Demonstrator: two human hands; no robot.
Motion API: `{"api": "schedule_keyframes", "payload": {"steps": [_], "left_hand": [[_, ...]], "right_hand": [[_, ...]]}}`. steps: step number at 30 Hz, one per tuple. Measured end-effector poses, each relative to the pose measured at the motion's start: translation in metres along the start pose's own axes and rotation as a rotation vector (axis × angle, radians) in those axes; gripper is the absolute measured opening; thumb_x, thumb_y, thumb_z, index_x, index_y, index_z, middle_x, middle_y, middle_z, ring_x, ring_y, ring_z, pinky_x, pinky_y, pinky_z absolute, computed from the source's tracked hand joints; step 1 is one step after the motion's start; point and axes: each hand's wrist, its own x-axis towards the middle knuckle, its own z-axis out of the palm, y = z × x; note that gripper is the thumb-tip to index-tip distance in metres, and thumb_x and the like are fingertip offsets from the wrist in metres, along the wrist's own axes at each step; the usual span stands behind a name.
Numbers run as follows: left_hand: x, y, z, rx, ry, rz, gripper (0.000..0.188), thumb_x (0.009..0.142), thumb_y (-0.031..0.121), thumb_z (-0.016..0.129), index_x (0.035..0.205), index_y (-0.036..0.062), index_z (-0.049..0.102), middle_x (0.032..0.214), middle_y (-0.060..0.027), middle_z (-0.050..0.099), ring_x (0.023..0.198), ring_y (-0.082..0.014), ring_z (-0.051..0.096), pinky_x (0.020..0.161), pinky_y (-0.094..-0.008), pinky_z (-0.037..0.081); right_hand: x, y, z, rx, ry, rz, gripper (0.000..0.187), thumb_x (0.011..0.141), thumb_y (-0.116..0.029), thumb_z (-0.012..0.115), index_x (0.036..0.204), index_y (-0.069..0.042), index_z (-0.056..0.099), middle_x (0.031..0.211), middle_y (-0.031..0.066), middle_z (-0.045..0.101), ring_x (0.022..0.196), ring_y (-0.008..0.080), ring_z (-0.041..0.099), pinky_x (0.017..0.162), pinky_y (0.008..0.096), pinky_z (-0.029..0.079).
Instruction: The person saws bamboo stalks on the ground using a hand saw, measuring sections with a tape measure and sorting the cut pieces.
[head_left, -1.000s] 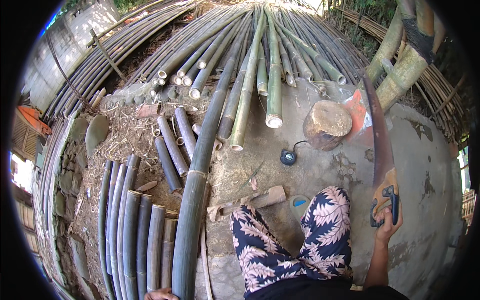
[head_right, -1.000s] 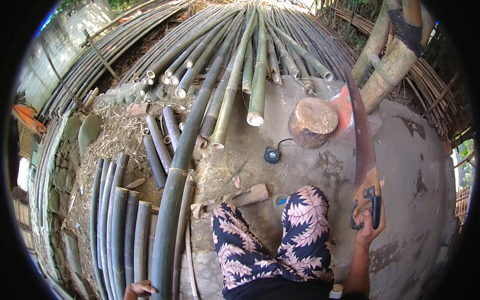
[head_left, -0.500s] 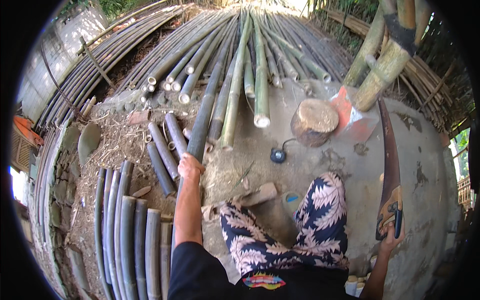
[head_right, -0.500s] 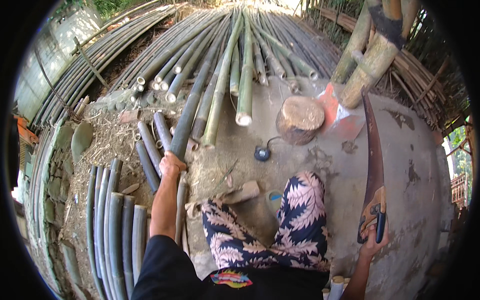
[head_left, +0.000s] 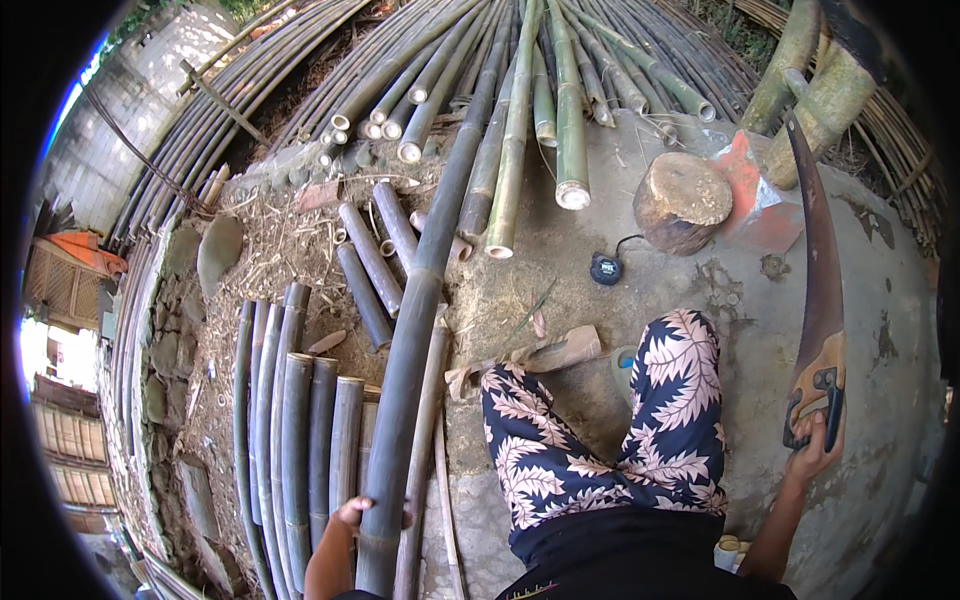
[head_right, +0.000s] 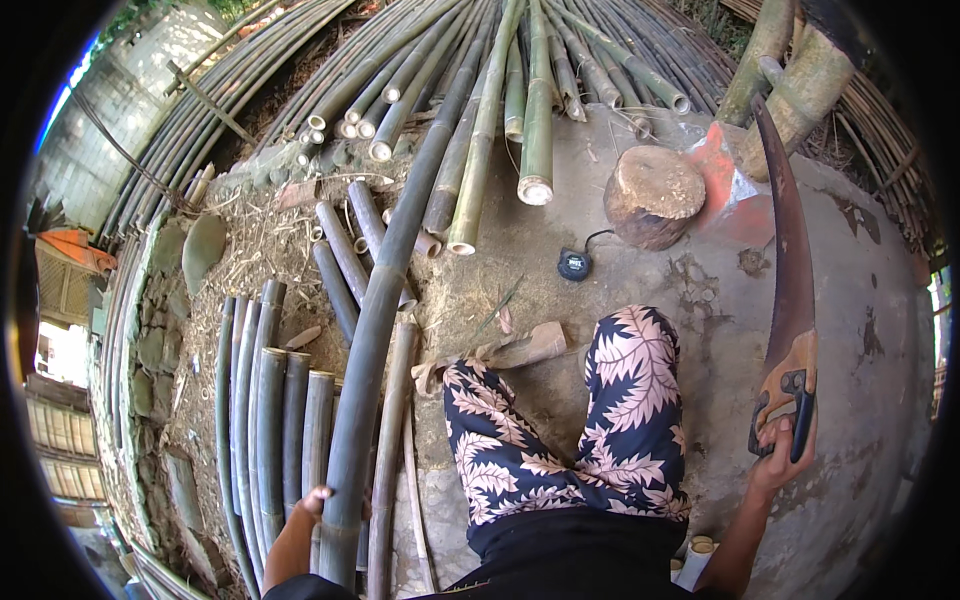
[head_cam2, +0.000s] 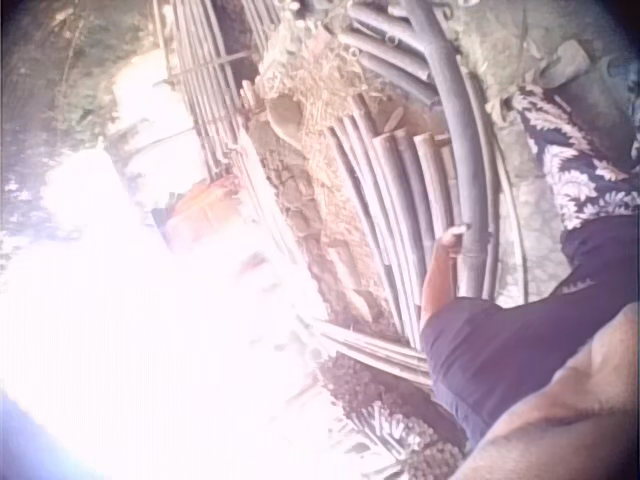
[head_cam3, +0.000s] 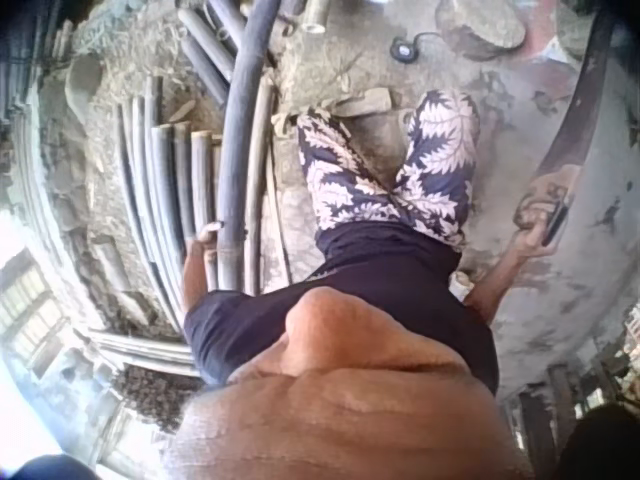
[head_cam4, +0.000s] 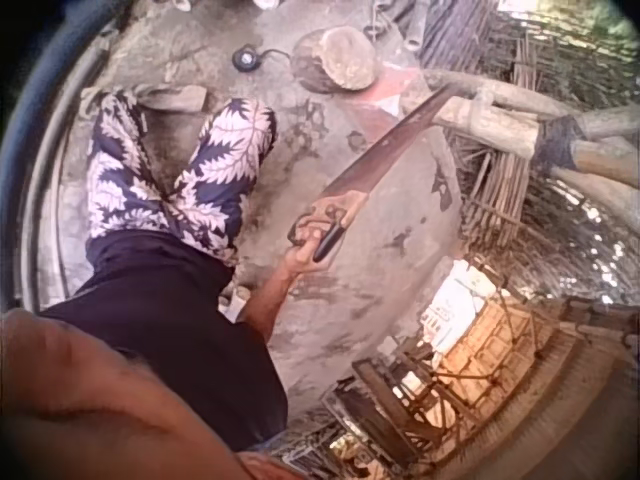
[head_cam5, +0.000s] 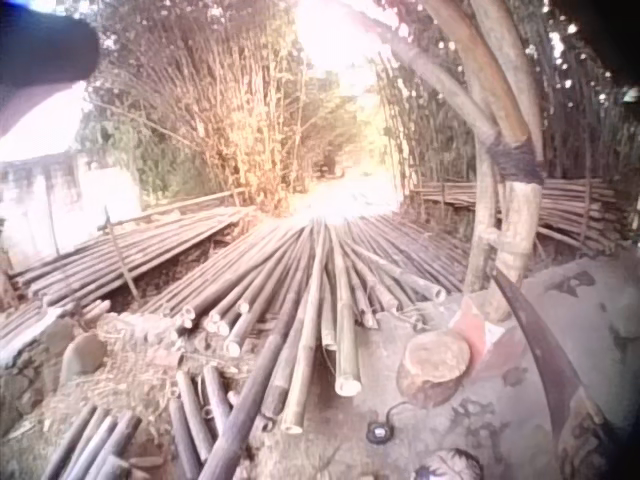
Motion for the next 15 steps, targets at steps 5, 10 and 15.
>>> {"api": "schedule_keyframes", "payload": {"steps": [5,10,15], "left_hand": [[0.012,0.069,0.027,0.640,0.232,-0.045,0.108,0.069,0.044,0.084,0.148,-0.0077,0.033,0.135,-0.0253,0.057,0.124,-0.0357,0.057,0.108,-0.0479,0.045],[0.132,0.213,0.153,1.123,0.861,0.385,0.126,0.060,0.056,0.088,0.148,-0.0117,0.027,0.134,-0.0337,0.055,0.126,-0.0388,0.057,0.109,-0.0439,0.044],[0.174,0.292,0.186,1.171,1.099,0.207,0.096,0.063,0.051,0.086,0.135,0.0009,0.046,0.129,-0.0220,0.064,0.119,-0.0327,0.064,0.100,-0.0401,0.052]], "right_hand": [[-0.005,-0.008,0.018,0.063,-0.056,0.007,0.018,0.094,-0.007,0.053,0.107,0.005,0.057,0.066,0.0004,0.042,0.056,0.0101,0.040,0.054,0.0265,0.037],[-0.021,-0.033,0.044,0.133,-0.077,0.040,0.014,0.093,-0.007,0.052,0.102,0.003,0.057,0.066,0.0004,0.042,0.054,0.0099,0.040,0.052,0.0260,0.037],[-0.030,-0.051,0.038,0.051,-0.104,-0.025,0.012,0.092,-0.005,0.052,0.100,0.003,0.056,0.064,0.0005,0.042,0.052,0.0095,0.041,0.050,0.0251,0.038]]}}
